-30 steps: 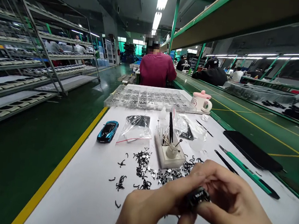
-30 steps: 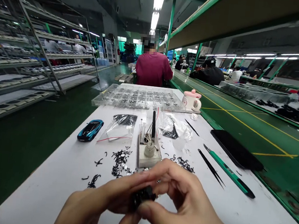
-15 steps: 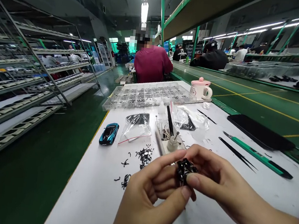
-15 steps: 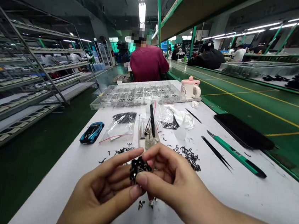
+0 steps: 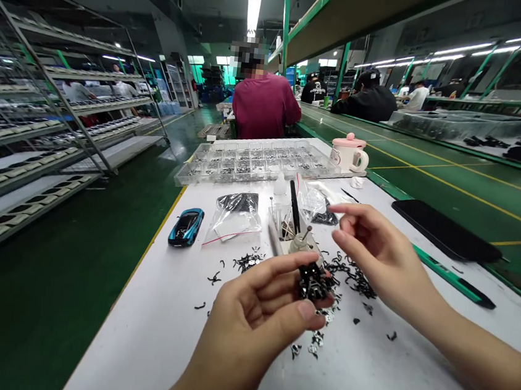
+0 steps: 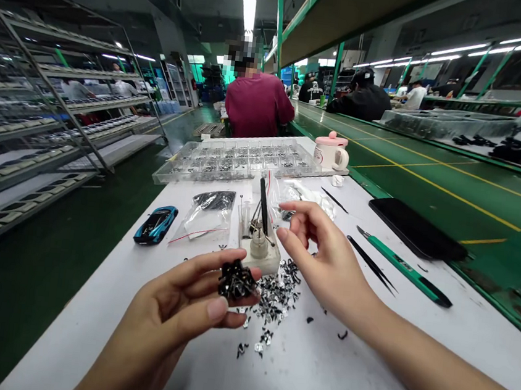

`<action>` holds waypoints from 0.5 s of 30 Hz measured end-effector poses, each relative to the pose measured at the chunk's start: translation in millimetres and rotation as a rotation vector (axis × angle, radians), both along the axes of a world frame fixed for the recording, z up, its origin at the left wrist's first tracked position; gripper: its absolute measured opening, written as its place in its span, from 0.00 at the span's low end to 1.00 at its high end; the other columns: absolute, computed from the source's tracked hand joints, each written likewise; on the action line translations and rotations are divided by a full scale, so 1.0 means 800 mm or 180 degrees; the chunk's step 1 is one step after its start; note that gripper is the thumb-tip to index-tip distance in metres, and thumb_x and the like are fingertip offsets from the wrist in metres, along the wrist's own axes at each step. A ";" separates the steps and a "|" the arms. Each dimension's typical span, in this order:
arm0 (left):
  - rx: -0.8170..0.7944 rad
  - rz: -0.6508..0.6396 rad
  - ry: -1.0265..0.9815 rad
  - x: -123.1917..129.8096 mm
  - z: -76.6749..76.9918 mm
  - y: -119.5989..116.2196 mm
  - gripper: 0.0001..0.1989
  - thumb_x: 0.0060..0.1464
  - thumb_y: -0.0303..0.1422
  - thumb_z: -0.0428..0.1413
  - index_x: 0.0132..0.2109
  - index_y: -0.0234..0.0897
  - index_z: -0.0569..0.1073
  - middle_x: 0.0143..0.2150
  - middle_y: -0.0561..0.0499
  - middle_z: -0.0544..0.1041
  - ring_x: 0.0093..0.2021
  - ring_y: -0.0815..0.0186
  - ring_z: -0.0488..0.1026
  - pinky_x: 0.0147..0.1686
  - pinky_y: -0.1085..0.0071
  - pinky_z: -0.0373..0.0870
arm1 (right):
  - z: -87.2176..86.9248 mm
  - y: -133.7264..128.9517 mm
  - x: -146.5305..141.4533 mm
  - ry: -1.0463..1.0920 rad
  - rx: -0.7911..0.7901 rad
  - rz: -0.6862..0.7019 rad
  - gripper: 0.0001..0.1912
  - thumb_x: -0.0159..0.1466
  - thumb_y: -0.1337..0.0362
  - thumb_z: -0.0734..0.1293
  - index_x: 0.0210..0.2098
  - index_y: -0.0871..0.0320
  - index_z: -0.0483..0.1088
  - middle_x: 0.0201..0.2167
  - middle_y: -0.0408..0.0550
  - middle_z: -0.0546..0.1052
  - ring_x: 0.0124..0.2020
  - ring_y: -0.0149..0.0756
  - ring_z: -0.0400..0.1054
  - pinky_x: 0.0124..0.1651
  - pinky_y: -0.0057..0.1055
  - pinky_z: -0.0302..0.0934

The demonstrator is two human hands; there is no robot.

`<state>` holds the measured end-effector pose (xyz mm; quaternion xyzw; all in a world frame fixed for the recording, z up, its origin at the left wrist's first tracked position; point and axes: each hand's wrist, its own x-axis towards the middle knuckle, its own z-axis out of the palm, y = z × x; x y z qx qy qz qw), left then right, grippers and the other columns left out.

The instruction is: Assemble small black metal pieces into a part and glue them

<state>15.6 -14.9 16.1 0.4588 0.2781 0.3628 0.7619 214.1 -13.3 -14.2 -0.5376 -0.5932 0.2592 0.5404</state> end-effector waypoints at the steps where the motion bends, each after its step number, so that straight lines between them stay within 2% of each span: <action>1: -0.0012 -0.0049 0.0021 -0.001 0.000 0.002 0.12 0.55 0.28 0.62 0.47 0.42 0.78 0.44 0.50 0.81 0.43 0.63 0.79 0.39 0.78 0.77 | 0.001 0.008 0.003 -0.0218 -0.0012 -0.0025 0.17 0.66 0.57 0.65 0.53 0.52 0.64 0.31 0.41 0.65 0.33 0.33 0.61 0.36 0.32 0.57; 4: -0.0103 -0.0187 0.0242 -0.001 0.000 0.006 0.11 0.59 0.31 0.59 0.49 0.39 0.77 0.44 0.48 0.80 0.41 0.61 0.80 0.38 0.76 0.77 | 0.007 0.028 0.002 -0.0561 -0.0210 0.0243 0.17 0.64 0.60 0.66 0.52 0.55 0.68 0.32 0.43 0.68 0.34 0.35 0.63 0.37 0.35 0.56; 9: -0.0216 -0.0354 0.0450 0.000 -0.001 0.010 0.13 0.60 0.33 0.56 0.50 0.33 0.76 0.38 0.45 0.81 0.40 0.60 0.80 0.37 0.75 0.77 | 0.018 0.034 -0.012 -0.0804 -0.0296 0.0603 0.07 0.64 0.61 0.66 0.39 0.55 0.73 0.28 0.42 0.71 0.32 0.34 0.64 0.36 0.33 0.58; 10: -0.0242 -0.0346 0.0449 0.000 -0.001 0.010 0.13 0.60 0.34 0.56 0.50 0.33 0.76 0.38 0.44 0.81 0.40 0.60 0.80 0.37 0.75 0.77 | 0.019 0.033 -0.014 -0.0821 -0.0279 0.0623 0.05 0.64 0.61 0.66 0.35 0.56 0.72 0.28 0.42 0.72 0.32 0.33 0.64 0.36 0.32 0.58; 12: -0.0301 -0.0351 0.0448 -0.001 -0.002 0.010 0.13 0.59 0.34 0.57 0.49 0.33 0.76 0.38 0.45 0.81 0.39 0.60 0.80 0.37 0.74 0.77 | 0.019 0.031 -0.018 -0.0849 -0.0212 0.0610 0.09 0.64 0.62 0.65 0.28 0.56 0.66 0.29 0.42 0.72 0.32 0.32 0.64 0.34 0.31 0.57; 15: -0.0310 -0.0405 0.0417 -0.003 -0.002 0.008 0.14 0.57 0.34 0.59 0.49 0.34 0.76 0.39 0.45 0.80 0.39 0.60 0.80 0.36 0.74 0.76 | 0.014 0.034 -0.022 -0.0937 -0.0110 0.0533 0.14 0.65 0.63 0.64 0.24 0.55 0.58 0.24 0.39 0.68 0.26 0.29 0.59 0.29 0.30 0.52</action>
